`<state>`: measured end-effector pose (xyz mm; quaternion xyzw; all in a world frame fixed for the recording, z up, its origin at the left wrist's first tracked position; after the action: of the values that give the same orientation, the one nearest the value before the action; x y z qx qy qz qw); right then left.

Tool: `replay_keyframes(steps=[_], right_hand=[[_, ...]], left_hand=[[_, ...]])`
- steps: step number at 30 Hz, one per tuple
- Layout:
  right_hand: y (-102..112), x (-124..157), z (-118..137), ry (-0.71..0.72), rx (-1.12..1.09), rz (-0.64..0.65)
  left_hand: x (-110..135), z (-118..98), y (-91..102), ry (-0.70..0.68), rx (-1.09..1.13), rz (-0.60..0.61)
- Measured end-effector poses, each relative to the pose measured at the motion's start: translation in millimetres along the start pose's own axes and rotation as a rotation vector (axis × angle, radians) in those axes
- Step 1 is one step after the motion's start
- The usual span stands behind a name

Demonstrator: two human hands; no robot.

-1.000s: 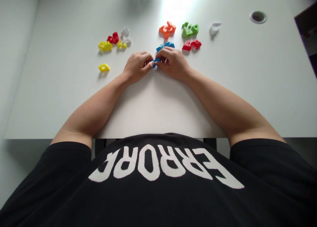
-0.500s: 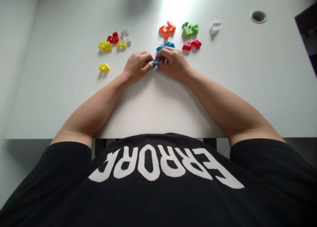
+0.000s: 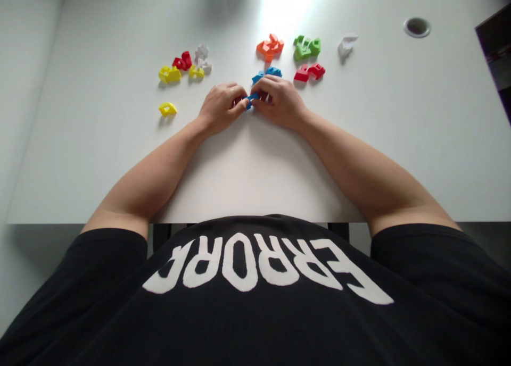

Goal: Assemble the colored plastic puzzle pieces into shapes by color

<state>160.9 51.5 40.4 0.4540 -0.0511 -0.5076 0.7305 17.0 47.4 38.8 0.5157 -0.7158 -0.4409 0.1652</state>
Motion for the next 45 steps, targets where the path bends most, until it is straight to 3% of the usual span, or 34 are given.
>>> replay_keyframes(steps=[45], right_hand=[[-1.8, -0.3, -4.4, -0.014, -0.014, 0.003]], left_hand=[[0.1, -0.3, -0.8, -0.001, -0.008, 0.007]])
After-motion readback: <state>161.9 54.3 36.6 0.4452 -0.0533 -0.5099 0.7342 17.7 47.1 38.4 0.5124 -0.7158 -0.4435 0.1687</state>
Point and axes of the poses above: each hand's wrist, its own x-axis away from the middle knuckle, its own y-axis out of the back of the hand, z = x × y, the point moved 9 cm from there along -x, towards the middle knuckle, and after that the axes turned 2 degrees about x, right-handed, at the moved point
